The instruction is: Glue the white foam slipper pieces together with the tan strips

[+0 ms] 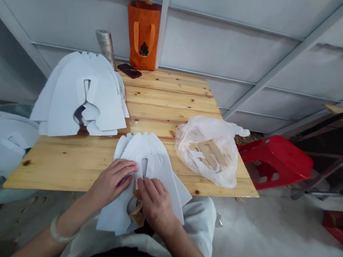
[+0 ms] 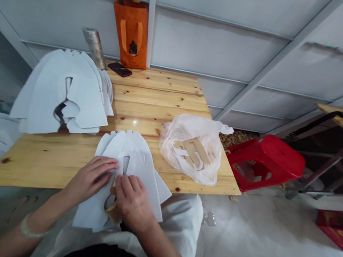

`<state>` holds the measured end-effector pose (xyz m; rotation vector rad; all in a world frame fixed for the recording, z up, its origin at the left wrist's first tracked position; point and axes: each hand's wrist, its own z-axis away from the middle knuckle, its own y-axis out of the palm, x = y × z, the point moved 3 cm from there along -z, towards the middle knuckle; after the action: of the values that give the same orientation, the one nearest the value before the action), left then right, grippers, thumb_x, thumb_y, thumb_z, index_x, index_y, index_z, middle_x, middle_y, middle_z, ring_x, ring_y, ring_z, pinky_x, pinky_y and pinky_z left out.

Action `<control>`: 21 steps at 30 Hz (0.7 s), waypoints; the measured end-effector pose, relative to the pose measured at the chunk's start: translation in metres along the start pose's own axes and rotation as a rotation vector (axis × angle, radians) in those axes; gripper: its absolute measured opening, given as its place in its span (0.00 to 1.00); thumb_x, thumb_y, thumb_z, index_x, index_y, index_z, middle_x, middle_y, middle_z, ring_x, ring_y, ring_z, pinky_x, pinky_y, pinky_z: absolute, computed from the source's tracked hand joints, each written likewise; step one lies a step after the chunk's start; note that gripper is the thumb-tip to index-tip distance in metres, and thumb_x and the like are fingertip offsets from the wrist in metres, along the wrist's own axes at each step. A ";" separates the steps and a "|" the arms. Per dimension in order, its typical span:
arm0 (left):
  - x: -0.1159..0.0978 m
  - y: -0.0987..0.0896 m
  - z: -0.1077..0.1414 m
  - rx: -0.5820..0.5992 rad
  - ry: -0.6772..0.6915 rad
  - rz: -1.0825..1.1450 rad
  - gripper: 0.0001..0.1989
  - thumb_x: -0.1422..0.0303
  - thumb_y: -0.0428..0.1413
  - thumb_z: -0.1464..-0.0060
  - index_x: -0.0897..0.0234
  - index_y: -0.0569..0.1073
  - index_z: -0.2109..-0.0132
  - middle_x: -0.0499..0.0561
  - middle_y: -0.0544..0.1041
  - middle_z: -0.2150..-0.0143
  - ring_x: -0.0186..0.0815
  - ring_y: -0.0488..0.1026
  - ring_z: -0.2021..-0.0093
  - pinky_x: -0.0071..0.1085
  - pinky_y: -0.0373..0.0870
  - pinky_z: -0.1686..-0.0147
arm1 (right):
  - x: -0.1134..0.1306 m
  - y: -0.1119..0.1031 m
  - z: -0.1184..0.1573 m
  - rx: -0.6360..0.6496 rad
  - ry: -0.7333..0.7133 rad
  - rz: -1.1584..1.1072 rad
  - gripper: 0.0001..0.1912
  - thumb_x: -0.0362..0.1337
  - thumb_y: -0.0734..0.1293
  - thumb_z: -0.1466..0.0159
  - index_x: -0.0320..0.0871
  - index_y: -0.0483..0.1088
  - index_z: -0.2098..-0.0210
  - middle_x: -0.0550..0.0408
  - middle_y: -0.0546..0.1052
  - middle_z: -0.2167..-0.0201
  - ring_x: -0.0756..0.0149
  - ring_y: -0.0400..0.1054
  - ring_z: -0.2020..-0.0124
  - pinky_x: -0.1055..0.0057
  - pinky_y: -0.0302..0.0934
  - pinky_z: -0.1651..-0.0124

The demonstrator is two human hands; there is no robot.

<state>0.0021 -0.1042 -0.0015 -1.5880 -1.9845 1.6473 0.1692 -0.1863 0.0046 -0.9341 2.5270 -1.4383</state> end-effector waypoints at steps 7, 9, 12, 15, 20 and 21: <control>0.002 0.001 0.002 -0.012 0.035 -0.028 0.13 0.73 0.52 0.30 0.61 0.77 0.44 0.55 0.79 0.43 0.42 0.73 0.43 0.42 0.74 0.42 | 0.002 -0.001 0.014 -0.005 0.003 -0.066 0.22 0.28 0.63 0.34 0.38 0.70 0.41 0.41 0.73 0.52 0.53 0.66 0.55 0.56 0.67 0.55; 0.001 0.001 0.001 -0.023 0.066 -0.035 0.13 0.74 0.52 0.30 0.61 0.77 0.44 0.55 0.78 0.43 0.41 0.73 0.43 0.40 0.74 0.44 | 0.003 0.000 0.019 -0.010 0.008 -0.066 0.19 0.27 0.62 0.32 0.37 0.72 0.43 0.42 0.74 0.53 0.56 0.66 0.58 0.58 0.67 0.56; 0.001 0.000 0.000 -0.024 0.086 -0.051 0.14 0.74 0.52 0.29 0.60 0.78 0.44 0.56 0.78 0.44 0.41 0.72 0.43 0.39 0.74 0.45 | 0.005 0.002 0.024 -0.063 0.006 -0.103 0.17 0.24 0.60 0.30 0.36 0.72 0.44 0.44 0.76 0.55 0.58 0.66 0.60 0.60 0.67 0.58; 0.000 0.000 -0.001 -0.009 0.086 -0.064 0.14 0.73 0.52 0.29 0.60 0.78 0.44 0.56 0.77 0.44 0.41 0.72 0.43 0.40 0.73 0.45 | 0.008 0.000 0.024 -0.145 0.061 -0.186 0.17 0.23 0.59 0.30 0.37 0.73 0.46 0.45 0.78 0.57 0.58 0.69 0.58 0.61 0.69 0.56; 0.000 0.001 -0.001 0.025 0.073 -0.091 0.13 0.73 0.52 0.29 0.62 0.77 0.43 0.57 0.76 0.43 0.42 0.72 0.43 0.41 0.73 0.43 | 0.011 -0.014 0.023 -0.242 0.130 -0.370 0.18 0.22 0.60 0.33 0.43 0.74 0.50 0.47 0.79 0.53 0.56 0.72 0.50 0.60 0.73 0.49; 0.000 0.000 -0.001 0.025 0.073 -0.097 0.13 0.73 0.52 0.29 0.62 0.77 0.44 0.57 0.76 0.43 0.42 0.72 0.43 0.41 0.73 0.43 | 0.012 -0.017 0.024 -0.250 0.115 -0.406 0.18 0.21 0.60 0.35 0.43 0.73 0.51 0.47 0.80 0.53 0.56 0.73 0.49 0.59 0.73 0.48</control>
<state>0.0029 -0.1037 -0.0014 -1.4959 -1.9640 1.5495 0.1762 -0.2168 0.0073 -1.5219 2.7625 -1.3120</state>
